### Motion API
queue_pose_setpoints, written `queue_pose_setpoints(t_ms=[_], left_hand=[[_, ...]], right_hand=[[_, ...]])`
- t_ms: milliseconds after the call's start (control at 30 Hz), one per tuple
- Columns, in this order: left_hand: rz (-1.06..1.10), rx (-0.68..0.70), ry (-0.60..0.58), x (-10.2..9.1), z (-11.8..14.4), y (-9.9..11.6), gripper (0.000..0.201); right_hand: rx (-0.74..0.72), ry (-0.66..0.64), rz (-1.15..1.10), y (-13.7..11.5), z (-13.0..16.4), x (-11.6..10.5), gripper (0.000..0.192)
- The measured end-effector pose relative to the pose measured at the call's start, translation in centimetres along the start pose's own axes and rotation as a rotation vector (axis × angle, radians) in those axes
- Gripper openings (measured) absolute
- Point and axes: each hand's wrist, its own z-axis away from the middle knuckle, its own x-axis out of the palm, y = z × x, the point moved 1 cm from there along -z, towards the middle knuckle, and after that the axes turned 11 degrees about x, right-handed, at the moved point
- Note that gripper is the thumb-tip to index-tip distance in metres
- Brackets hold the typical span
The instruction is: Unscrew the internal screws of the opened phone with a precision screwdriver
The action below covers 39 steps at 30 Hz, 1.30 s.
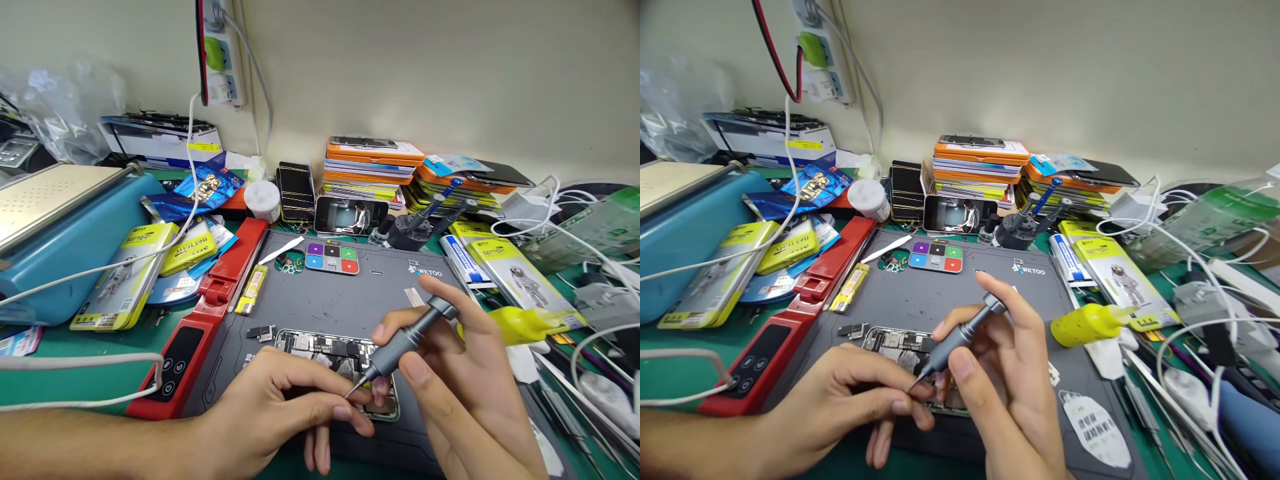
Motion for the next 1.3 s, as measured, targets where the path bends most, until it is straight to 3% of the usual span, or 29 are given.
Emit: queue_pose_setpoints(t_ms=[467,667,1133,1300], left_hand=[[0.019,-0.011,-0.012,0.21,0.13,0.35,0.022],[-0.021,0.010,-0.037,0.15,0.12,0.35,0.022],[0.009,-0.008,-0.005,0.33,-0.10,0.37,0.025],[-0.012,-0.014,-0.031,0.35,0.10,0.49,0.021]], right_hand=[[0.037,0.014,-0.035,-0.17,-0.04,0.06,0.044],[0.161,0.011,-0.175,-0.22,0.11,0.11,0.044],[0.129,-0.036,-0.226,0.07,-0.51,0.34,0.042],[0.222,-0.053,-0.301,-0.11,-0.55,0.13,0.045]])
